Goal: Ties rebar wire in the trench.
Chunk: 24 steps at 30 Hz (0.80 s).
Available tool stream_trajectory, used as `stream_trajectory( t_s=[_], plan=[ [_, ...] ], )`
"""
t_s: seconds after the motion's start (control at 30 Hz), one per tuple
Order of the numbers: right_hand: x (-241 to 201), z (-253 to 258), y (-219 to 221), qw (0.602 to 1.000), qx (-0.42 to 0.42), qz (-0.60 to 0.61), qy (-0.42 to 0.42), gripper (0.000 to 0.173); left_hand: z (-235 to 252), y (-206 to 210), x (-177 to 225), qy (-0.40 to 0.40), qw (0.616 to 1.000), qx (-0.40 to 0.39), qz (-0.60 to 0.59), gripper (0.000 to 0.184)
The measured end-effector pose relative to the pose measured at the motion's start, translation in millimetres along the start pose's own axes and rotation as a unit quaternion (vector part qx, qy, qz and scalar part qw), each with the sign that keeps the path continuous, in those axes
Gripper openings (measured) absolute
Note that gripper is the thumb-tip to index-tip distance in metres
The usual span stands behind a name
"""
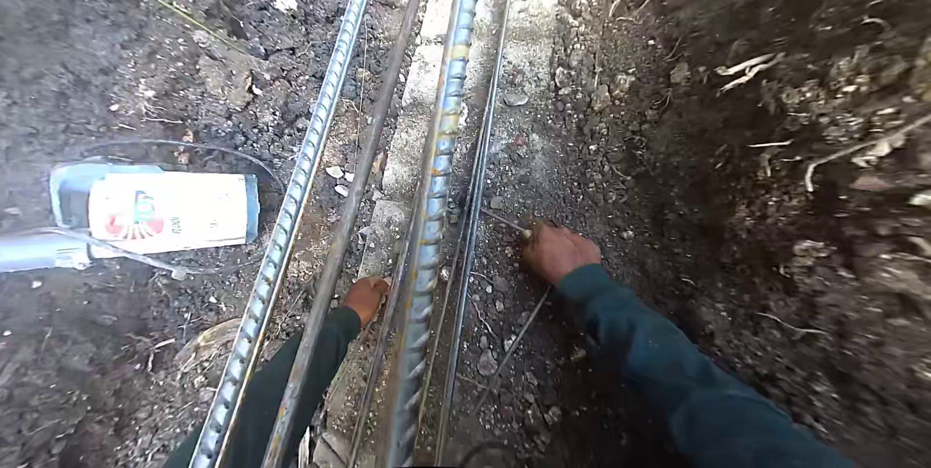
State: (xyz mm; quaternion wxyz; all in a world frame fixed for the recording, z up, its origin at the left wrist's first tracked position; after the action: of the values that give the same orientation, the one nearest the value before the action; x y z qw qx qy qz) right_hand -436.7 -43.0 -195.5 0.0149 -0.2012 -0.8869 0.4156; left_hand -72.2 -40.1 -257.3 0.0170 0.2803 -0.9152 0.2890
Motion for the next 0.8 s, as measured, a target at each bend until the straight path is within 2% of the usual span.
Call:
stream_trajectory(
  t_s=[0.1,0.23,0.37,0.5,0.57,0.8],
  plan=[
    [-9.8,-16.9,-8.7,1.000,-0.026,-0.010,-0.005,0.041,-9.0,-9.1,11.3,0.006,1.000,0.005,0.019,0.038],
    [-17.4,-32.6,-12.4,0.999,-0.048,-0.022,-0.001,0.041,-3.8,-7.9,7.0,0.018,1.000,0.019,-0.013,0.038],
    [1.0,-26.0,1.8,0.998,-0.026,0.050,0.010,0.043,-12.2,-4.2,13.1,0.032,0.998,0.036,-0.031,0.038],
    [8.4,-30.7,13.1,0.996,0.020,0.083,0.012,0.045,-26.2,-2.5,19.0,0.031,0.997,0.059,0.040,0.047],
    [5.3,-29.8,18.6,0.995,0.020,0.098,0.010,0.045,-35.4,-5.7,24.1,0.023,0.996,0.078,0.033,0.046],
    [-2.5,-20.6,34.5,0.989,0.020,0.145,-0.011,0.048,-20.8,-22.9,-4.9,0.019,0.984,0.138,0.115,0.044]
  ],
)
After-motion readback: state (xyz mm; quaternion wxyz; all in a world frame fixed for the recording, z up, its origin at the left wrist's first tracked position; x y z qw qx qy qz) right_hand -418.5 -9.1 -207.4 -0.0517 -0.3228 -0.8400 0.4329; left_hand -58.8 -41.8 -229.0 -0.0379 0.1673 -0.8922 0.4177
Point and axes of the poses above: each hand's wrist, its own z-axis towards the middle knuckle, its own y-axis out of the palm, x = y × z, the point moved 6 cm from there along z, towards the middle knuckle, and after that the axes turned 5 degrees about -y, right-handed, at the moved point
